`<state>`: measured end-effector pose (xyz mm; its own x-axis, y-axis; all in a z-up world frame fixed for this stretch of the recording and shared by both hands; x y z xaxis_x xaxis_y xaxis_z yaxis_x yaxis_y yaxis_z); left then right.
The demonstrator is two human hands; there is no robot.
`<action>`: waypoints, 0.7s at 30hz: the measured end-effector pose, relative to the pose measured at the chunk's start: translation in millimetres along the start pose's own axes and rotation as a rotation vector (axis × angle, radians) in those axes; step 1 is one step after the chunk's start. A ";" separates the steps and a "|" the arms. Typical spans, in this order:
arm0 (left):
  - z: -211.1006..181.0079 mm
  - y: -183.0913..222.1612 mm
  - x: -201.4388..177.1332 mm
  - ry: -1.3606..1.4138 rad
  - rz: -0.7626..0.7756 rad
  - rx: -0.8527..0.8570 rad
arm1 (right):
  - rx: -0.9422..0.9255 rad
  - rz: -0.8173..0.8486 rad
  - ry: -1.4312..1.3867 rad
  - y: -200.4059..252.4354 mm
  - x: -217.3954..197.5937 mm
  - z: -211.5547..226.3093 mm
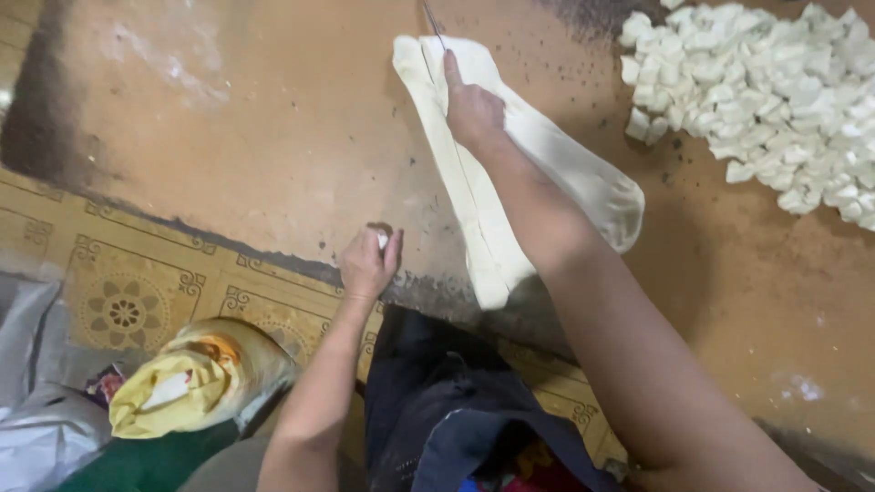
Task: Cutting dough strips into small pieces and rolling them into balls on a floured workbench
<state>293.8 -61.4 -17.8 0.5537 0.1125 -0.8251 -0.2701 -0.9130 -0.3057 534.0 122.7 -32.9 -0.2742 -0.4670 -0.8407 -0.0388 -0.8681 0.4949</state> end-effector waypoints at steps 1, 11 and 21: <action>1.4 6.9 3.2 -0.016 0.008 -0.003 | -0.018 0.038 -0.001 21.8 11.3 -4.6; -4.4 8.5 7.9 -0.121 -0.039 0.005 | -0.263 -0.141 0.196 421.5 153.9 -131.1; -4.5 5.0 23.1 -0.200 -0.061 -0.014 | -0.127 -0.249 -0.077 262.3 12.9 -78.6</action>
<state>308.8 -65.2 -36.3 0.4011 0.2419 -0.8835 -0.2289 -0.9074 -0.3524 595.7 -124.3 68.7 -0.3439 -0.2272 -0.9111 0.0049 -0.9707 0.2402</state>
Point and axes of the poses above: each hand's wrist, its own y-axis away from the middle knuckle, its own x-axis out of the palm, z = x × y, the point moved 8 cm from there along -y, towards the middle knuckle, and after that the axes turned 6 degrees about z, right-handed, at the moved point
